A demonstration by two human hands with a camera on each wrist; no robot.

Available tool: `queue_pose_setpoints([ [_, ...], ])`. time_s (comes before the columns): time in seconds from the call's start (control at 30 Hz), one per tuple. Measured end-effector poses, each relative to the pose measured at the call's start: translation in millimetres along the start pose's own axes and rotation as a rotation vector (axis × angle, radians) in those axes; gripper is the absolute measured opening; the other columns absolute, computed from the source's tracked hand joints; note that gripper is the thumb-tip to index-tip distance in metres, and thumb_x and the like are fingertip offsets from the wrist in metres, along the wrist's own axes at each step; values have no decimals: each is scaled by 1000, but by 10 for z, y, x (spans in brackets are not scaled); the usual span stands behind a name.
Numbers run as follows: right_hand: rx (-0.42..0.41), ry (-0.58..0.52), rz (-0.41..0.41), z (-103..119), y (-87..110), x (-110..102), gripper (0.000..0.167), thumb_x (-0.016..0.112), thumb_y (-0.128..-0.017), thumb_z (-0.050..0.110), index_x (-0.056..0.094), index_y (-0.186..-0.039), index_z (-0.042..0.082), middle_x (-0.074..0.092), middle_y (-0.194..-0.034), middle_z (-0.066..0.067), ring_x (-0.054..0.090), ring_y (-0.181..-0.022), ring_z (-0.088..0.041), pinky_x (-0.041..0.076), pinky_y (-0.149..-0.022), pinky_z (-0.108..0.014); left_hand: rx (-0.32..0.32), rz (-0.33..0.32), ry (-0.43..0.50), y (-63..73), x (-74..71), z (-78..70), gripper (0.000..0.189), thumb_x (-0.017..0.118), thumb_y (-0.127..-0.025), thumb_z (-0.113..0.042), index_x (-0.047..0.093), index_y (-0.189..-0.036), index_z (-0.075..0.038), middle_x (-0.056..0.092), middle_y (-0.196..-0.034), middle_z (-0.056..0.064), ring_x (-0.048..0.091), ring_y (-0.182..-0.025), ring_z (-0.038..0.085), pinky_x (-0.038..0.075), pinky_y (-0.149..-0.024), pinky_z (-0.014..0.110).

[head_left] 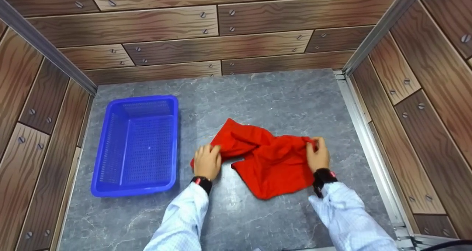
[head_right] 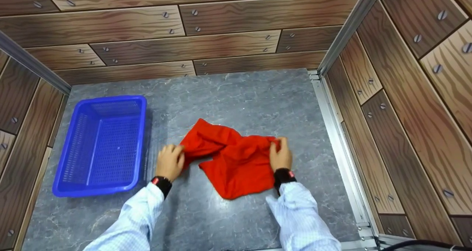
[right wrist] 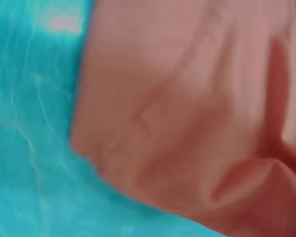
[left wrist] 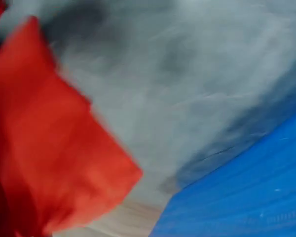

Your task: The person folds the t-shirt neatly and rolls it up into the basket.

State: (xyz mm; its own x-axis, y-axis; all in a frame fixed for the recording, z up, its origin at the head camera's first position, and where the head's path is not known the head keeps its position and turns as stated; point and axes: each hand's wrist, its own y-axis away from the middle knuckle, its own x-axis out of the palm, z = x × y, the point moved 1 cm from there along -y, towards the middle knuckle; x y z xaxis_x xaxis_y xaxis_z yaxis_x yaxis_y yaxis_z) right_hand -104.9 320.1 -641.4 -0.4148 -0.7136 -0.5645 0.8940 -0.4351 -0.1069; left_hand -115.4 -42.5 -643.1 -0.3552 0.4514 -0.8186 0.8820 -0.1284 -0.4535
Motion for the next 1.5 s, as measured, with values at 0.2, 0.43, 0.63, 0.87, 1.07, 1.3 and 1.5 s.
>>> queue_pose_setpoints([
  [0.2,-623,149,227,170,513,190,26,67,-73,-3,62,-97,5,70,-115,-15,68,-94,-29,54,-79,-40,-55,159,-88,435,148,121,15,70,-78,-15,65,-92,-12,63,-85,11,58,-78,33,45,-70,45],
  [0.43,-964,381,596,87,947,464,22,75,-76,17,59,-90,15,63,-135,-6,64,-114,-23,53,-92,-37,-107,214,-77,557,211,133,14,70,-79,-15,68,-93,-13,63,-84,11,60,-81,34,46,-72,46],
  [0.63,-629,206,505,191,777,587,13,71,-87,27,64,-83,16,70,-84,1,64,-75,-14,53,-68,-29,-131,242,-70,547,225,158,15,69,-81,-14,68,-96,-14,63,-86,11,60,-82,34,48,-71,46],
  [0.87,-14,17,189,342,206,634,22,65,-92,25,70,-98,4,67,-84,-13,61,-76,-22,48,-72,-31,-190,265,-26,490,199,115,35,67,-86,-30,62,-113,-8,63,-97,15,61,-88,37,50,-76,49],
  [1.07,276,174,452,200,104,694,57,58,-93,32,53,-133,-9,57,-128,-32,55,-120,-44,43,-104,-48,-268,296,141,266,199,-33,66,67,-89,-34,45,-143,-3,58,-123,22,61,-107,42,50,-92,51],
  [1.3,286,195,493,230,166,708,36,60,-92,23,71,-107,-8,70,-110,-25,64,-96,-35,50,-81,-36,-305,370,166,99,239,-139,46,70,-88,-12,58,-131,-2,64,-110,19,66,-97,39,54,-86,47],
  [1.5,244,137,440,441,11,613,30,60,-94,21,72,-108,-3,70,-114,-21,63,-104,-34,47,-90,-37,-261,191,201,6,163,-111,10,65,-88,-2,69,-97,-3,62,-92,15,67,-85,39,55,-78,46],
])
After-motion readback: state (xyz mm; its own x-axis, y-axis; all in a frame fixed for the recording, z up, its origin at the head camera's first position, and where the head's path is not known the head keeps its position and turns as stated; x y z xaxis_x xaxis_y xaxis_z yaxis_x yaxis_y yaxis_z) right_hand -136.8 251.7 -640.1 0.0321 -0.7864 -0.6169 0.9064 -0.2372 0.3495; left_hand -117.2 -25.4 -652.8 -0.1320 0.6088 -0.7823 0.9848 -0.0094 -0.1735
